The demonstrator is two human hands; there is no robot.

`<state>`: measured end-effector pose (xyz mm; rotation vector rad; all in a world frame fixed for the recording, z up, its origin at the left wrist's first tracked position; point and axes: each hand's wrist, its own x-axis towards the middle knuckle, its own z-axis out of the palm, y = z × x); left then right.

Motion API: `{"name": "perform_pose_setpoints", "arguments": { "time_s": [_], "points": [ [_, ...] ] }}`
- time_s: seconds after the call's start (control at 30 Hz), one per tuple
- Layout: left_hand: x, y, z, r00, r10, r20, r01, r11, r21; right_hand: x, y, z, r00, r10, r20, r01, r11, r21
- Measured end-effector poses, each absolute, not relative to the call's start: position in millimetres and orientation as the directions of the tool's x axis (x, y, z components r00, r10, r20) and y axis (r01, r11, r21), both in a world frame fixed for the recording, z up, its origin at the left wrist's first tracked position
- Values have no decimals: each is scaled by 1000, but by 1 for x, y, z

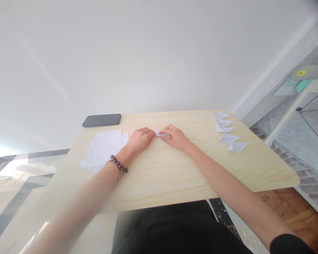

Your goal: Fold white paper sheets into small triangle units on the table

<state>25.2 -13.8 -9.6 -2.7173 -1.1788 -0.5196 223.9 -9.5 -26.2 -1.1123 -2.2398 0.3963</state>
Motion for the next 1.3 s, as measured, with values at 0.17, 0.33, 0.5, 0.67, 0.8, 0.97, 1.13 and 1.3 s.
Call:
{"name": "perform_pose_setpoints", "arguments": {
  "time_s": [0.17,0.33,0.5,0.67,0.8,0.97,1.13,1.3],
  "points": [
    [25,-13,-8,669,582,463,676,-735,-53,219,-7,-29,-455,748,483,649,650,-396],
    [24,-11,-9,650,537,538,640,-768,-6,217,-8,-26,-460,684,566,644,696,-317],
    [24,-11,-10,615,539,575,650,-760,17,216,-10,-24,-466,651,599,613,726,-312],
    [24,-11,-9,611,532,586,647,-762,16,214,-11,-24,-461,641,613,603,734,-314],
    [26,-12,-8,609,526,593,650,-760,6,212,-13,-23,-464,644,608,604,733,-315],
    [26,-13,-7,612,516,600,644,-765,0,212,-14,-22,-463,647,606,608,729,-315],
    [25,-13,-7,622,508,595,634,-774,-2,213,-14,-22,-473,633,613,596,742,-306],
    [25,-12,-8,619,502,603,630,-777,0,212,-15,-21,-475,633,612,594,743,-308]
  ]
}}
